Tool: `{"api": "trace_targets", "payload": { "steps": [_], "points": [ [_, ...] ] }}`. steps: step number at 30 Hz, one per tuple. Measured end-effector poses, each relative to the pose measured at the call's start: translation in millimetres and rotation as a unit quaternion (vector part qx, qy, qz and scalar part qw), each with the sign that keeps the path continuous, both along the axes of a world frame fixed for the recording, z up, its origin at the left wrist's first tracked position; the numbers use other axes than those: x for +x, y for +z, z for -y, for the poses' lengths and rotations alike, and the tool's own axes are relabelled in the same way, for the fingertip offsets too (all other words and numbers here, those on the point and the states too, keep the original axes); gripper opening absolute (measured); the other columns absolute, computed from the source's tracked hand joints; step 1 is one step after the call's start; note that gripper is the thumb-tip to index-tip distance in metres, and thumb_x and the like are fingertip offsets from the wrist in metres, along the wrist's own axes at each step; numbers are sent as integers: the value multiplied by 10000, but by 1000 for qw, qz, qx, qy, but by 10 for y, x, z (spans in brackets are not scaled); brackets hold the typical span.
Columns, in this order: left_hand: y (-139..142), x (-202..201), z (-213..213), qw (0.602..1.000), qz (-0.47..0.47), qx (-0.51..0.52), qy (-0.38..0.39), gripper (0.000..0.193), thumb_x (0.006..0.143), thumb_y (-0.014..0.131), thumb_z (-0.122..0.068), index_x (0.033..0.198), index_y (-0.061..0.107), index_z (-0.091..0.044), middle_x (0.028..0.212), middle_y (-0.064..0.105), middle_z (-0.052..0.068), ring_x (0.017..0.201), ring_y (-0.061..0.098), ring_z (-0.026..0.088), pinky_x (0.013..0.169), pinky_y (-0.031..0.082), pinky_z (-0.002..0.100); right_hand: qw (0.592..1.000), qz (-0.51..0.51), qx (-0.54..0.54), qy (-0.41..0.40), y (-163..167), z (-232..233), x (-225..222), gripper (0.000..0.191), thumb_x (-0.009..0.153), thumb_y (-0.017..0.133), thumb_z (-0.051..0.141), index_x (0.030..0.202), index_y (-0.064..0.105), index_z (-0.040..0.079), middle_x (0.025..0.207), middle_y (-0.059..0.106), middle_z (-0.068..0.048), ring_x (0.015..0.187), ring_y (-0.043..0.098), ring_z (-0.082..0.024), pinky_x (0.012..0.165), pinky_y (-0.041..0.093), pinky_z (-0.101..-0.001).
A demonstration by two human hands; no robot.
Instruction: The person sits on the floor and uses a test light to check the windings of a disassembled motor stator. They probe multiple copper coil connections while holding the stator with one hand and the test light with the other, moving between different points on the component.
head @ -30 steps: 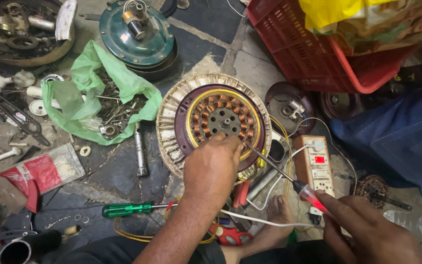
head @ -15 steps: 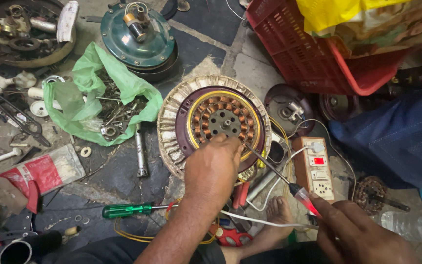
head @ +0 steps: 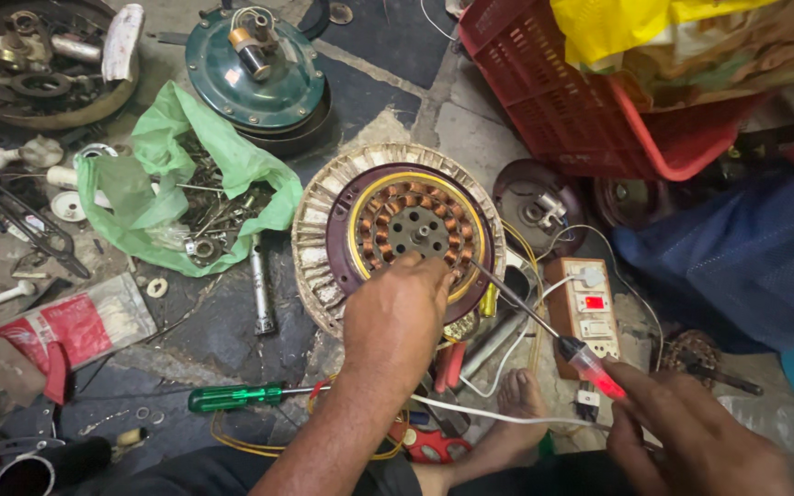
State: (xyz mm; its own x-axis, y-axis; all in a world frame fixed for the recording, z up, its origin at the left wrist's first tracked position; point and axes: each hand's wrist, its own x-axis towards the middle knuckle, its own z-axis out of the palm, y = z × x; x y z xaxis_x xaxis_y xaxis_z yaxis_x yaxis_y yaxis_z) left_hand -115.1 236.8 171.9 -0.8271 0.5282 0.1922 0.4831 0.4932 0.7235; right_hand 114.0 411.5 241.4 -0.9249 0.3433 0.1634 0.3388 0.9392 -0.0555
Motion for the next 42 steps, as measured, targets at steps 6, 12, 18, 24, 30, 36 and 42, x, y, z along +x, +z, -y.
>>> {"api": "trace_targets", "payload": {
  "steps": [6, 12, 18, 24, 30, 36, 42],
  "points": [
    [-25, 6, 6, 1000, -18, 23, 4, 127, 890, 686, -214, 921, 729, -99, 965, 723, 131, 792, 716, 364, 663, 571, 486, 999, -31, -2, 19, 12, 2, -30, 515, 754, 788, 124, 1256, 726, 220, 852, 715, -15, 701, 729, -118, 652, 595, -298],
    [-11, -11, 12, 1000, -13, 22, -1, 119, 892, 682, -211, 913, 727, -103, 967, 721, 133, 777, 712, 369, 662, 568, 492, 1000, -4, 7, 18, -70, -19, -14, 505, 755, 794, 155, 1249, 732, 236, 856, 712, -20, 695, 730, -138, 641, 598, -316],
    [-1, 0, 20, 1000, -13, 15, -3, 110, 910, 659, -196, 895, 703, -96, 933, 708, 125, 770, 713, 357, 657, 569, 487, 1000, 15, -10, 19, -91, -49, 13, 514, 771, 785, 173, 1276, 715, 241, 872, 715, -9, 683, 733, -124, 633, 603, -308],
    [0, 5, 14, 1000, -12, 8, -3, 108, 907, 654, -197, 886, 691, -97, 908, 703, 117, 772, 712, 354, 654, 566, 488, 999, 46, -7, 9, -103, -81, 30, 539, 769, 798, 210, 1296, 701, 268, 881, 713, 1, 670, 725, -134, 611, 594, -320],
    [13, 21, 1, 1000, -17, 13, 2, 120, 907, 655, -200, 871, 690, -91, 909, 704, 119, 780, 714, 349, 663, 570, 482, 998, 52, 1, 21, -136, -120, 55, 545, 775, 787, 211, 1308, 690, 268, 859, 692, 8, 691, 723, -136, 624, 591, -317],
    [-9, 18, 25, 1000, -16, 3, 1, 126, 912, 652, -204, 875, 692, -90, 912, 705, 120, 779, 715, 344, 660, 573, 478, 991, 134, -7, 2, -192, -179, 98, 644, 780, 771, 265, 1408, 634, 301, 935, 687, 30, 751, 746, -157, 650, 612, -324],
    [-16, 13, 18, 1000, -17, -2, -5, 128, 910, 650, -209, 881, 691, -91, 910, 705, 120, 789, 716, 347, 664, 572, 482, 978, 201, 9, 46, -192, -243, 123, 664, 782, 775, 348, 1418, 598, 287, 1065, 680, 22, 797, 751, -186, 638, 617, -344]
  ]
}}
